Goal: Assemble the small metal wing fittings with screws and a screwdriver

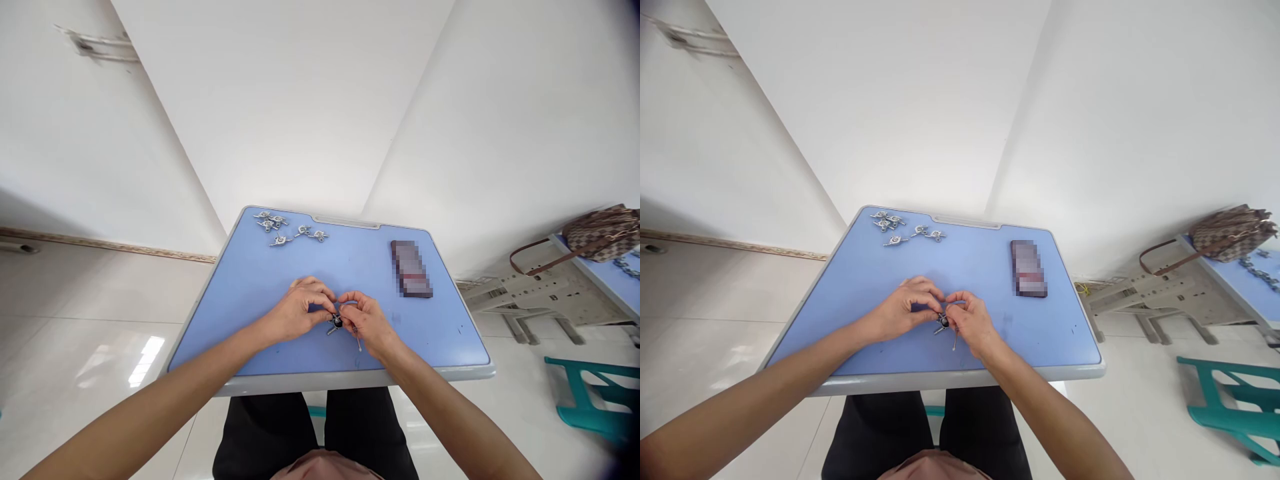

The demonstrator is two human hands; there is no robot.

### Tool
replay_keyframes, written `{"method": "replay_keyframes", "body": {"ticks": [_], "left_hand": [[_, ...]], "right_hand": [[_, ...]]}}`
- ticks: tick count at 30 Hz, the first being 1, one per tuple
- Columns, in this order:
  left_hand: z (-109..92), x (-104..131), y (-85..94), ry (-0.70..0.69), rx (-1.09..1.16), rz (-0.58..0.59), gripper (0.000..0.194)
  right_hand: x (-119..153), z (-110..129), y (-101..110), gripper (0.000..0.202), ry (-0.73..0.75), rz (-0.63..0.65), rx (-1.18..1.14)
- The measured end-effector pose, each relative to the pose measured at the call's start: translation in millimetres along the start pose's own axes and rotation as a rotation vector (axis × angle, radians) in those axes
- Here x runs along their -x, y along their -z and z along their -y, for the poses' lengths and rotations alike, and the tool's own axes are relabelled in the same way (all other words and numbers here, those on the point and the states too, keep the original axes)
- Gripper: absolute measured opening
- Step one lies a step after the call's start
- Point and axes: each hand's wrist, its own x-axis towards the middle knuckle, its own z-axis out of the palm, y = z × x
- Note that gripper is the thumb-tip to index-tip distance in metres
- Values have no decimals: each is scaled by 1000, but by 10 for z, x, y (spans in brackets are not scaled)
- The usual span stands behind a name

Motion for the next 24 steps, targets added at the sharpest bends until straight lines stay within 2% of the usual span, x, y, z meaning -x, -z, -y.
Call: {"method": "replay_keyframes", "body": {"ticks": [6, 11, 17, 24], "left_hand": [[-4, 18, -45, -69, -82, 12, 13], [-52, 39, -57, -62, -143, 16, 16], [-19, 69, -10, -52, -82, 44, 8], [17, 65, -113, -42, -111, -24, 10]], "right_hand": [[-10, -56, 27, 18, 105, 6, 223], [31, -124, 112, 16, 169, 37, 389], [28, -167, 113, 15, 152, -11, 417], [45, -90, 71, 12, 117, -26, 530]]}}
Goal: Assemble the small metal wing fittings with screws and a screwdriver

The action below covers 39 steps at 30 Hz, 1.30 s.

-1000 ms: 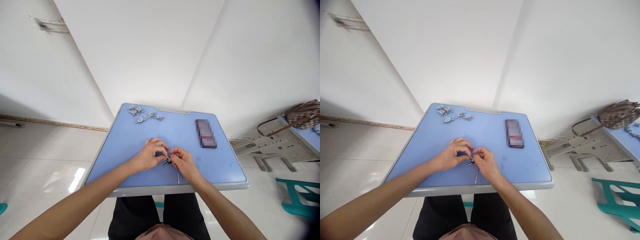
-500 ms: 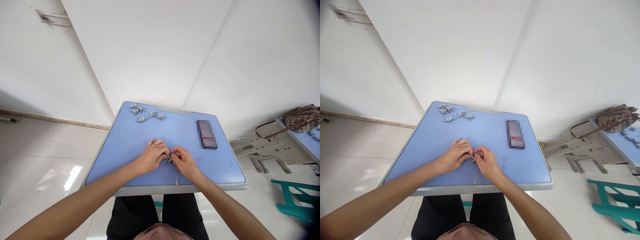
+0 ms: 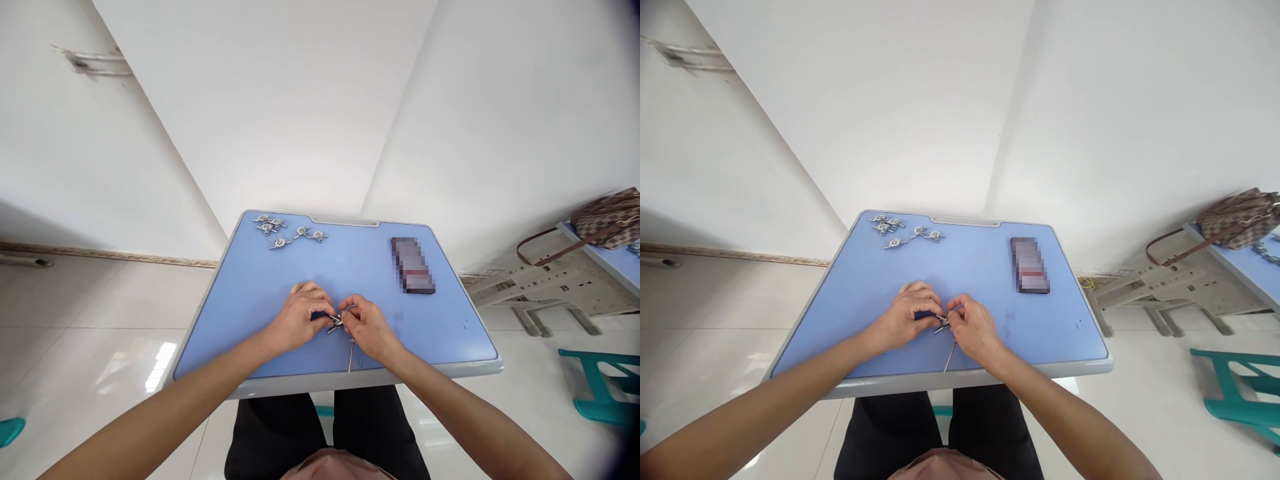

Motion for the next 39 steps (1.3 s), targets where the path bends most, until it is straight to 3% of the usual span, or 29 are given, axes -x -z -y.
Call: {"method": "replay_keyframes", "body": {"ticks": [12, 26, 33, 39], "left_hand": [[-37, -12, 126, -65, 4, 76, 12], [-105, -16, 217, -110, -80, 159, 12], [-128, 22, 139, -159, -278, 47, 10], [-122, 65, 70, -279, -473, -66, 12]], "right_hand": [[45, 76, -11, 13, 176, -38, 263], [52, 75, 106, 7, 345, 111, 296], [62, 20, 65, 10, 443, 51, 414], [73, 49, 45, 6, 372, 6, 389]]}}
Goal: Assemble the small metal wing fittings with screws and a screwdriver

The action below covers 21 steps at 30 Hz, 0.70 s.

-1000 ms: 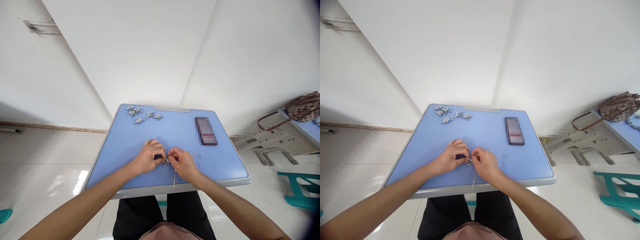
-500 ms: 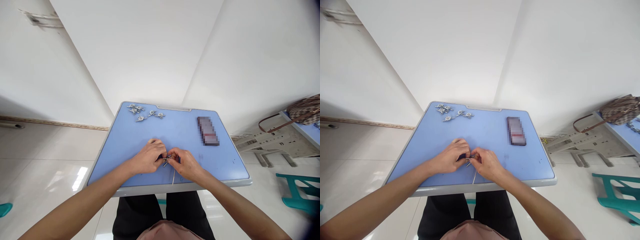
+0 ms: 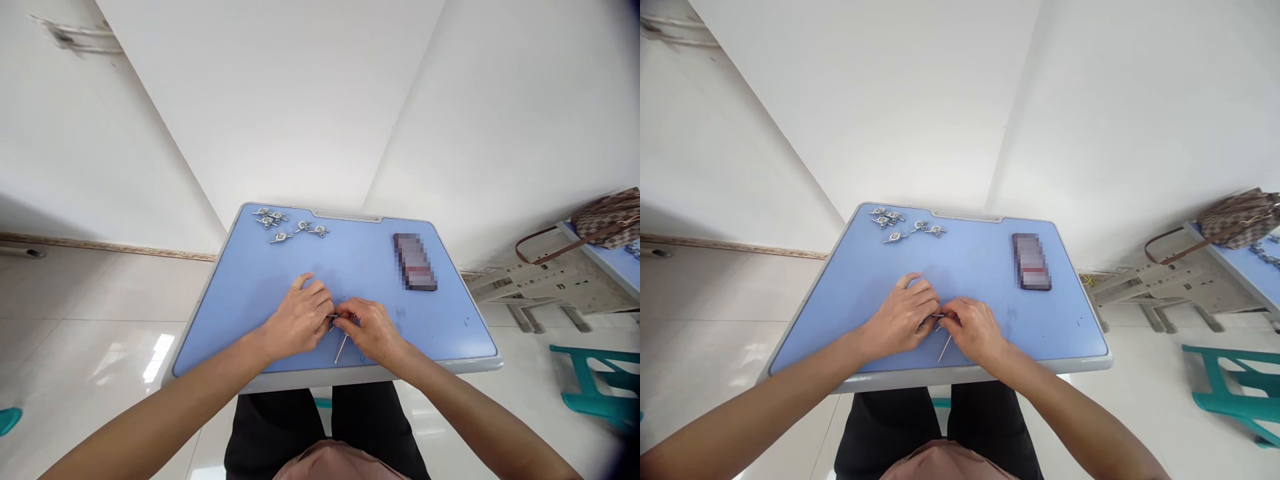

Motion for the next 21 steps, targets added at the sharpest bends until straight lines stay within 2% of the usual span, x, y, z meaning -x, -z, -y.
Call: {"method": "replay_keyframes", "body": {"ticks": [7, 12, 17, 21], "left_hand": [[-29, 12, -75, -31, -91, -16, 12], [-68, -15, -64, -59, -150, 27, 13], [-11, -44, 45, 65, -79, 66, 7], [72, -64, 113, 137, 41, 127, 8]], "right_hand": [[11, -33, -19, 10, -63, -38, -148], [20, 14, 11, 9, -62, 1, 8], [24, 67, 64, 13, -37, 23, 188], [24, 86, 82, 11, -72, 37, 191]]}}
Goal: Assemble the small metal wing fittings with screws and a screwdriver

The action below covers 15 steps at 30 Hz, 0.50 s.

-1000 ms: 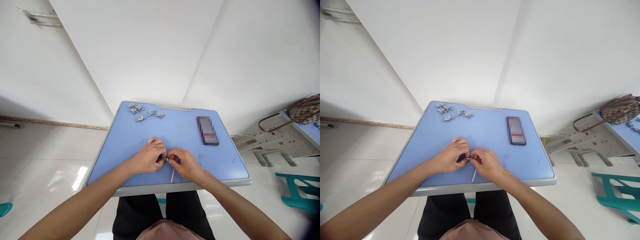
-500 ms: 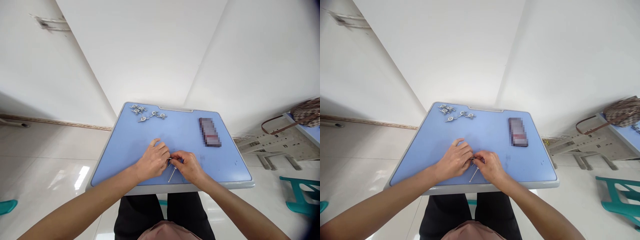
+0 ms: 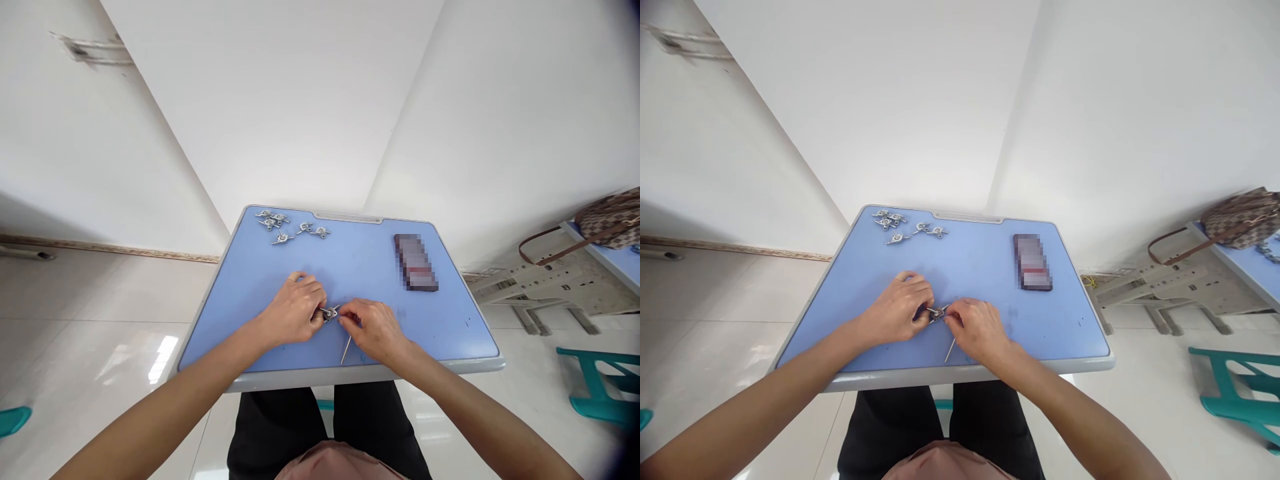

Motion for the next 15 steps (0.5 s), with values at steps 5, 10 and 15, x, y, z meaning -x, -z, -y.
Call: {"method": "replay_keyframes", "body": {"ticks": [5, 10, 15], "left_hand": [[-30, -14, 8, 1, 39, 14, 8], [2, -2, 59, 2, 35, 23, 7], [40, -23, 83, 51, 94, 95, 8]], "right_hand": [[-20, 5, -44, 21, 43, -21, 4], [-30, -35, -98, 16, 66, -23, 15], [-10, -43, -119, 30, 39, -14, -9]]}}
